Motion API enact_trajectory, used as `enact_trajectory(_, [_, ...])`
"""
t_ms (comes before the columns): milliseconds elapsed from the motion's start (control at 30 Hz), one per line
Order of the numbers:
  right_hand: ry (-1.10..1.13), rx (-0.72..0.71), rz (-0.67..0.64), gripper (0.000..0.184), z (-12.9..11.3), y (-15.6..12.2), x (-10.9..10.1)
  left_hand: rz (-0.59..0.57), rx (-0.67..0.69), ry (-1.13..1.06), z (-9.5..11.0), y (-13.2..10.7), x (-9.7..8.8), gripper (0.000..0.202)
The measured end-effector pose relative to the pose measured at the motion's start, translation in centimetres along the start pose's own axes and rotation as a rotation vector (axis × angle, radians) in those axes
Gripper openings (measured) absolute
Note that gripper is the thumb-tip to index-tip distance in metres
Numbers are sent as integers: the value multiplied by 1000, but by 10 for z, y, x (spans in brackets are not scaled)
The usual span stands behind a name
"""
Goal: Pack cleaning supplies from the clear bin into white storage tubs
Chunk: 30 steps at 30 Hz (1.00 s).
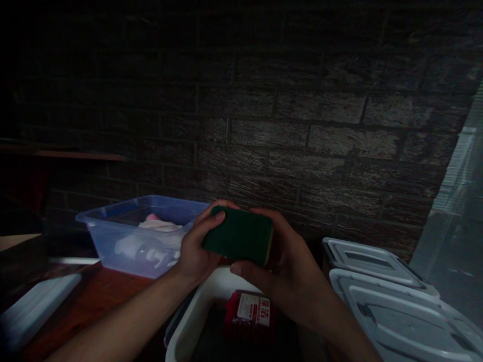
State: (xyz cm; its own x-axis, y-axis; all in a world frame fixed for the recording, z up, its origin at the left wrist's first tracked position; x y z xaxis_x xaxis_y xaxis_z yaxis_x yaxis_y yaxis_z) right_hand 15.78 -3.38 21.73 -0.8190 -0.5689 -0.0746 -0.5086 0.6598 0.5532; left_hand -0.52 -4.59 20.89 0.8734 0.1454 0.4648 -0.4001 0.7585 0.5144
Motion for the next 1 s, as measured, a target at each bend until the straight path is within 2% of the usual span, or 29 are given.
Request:
enact_trajectory(133, [-143,-32,90,51,-1,0,-5,-40,49,3,2,-2,1,25])
enact_trajectory(267, [-210,32,218,36,1,1,-10,-62,112,51,5,-6,0,32])
enact_trajectory(533, [-233,43,449,44,0,1,-20,-88,248,188,9,-17,2,36])
enact_trajectory(733, [-285,4,456,40,1,2,-17,-31,260,168,8,-13,0,39])
enact_trajectory(867, [-278,16,239,41,5,-3,-5,55,239,94,6,-5,-5,36])
enact_trajectory(1000, [-247,-45,111,66,3,-8,1,81,172,-6,3,1,-6,35])
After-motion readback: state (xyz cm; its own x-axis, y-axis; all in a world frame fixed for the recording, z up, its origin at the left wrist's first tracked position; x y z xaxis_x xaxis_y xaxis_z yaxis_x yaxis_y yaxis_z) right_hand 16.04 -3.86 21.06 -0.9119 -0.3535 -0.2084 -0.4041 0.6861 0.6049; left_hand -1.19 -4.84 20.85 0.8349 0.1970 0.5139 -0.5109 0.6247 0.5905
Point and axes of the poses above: each hand's wrist, its own y-axis towards the middle knuckle, its own x-axis out of the palm, z = x × y, the point moved 5 cm from there along y, towards the middle knuckle, and after that the axes turned 10 degrees about z, right-handed, at the moved point
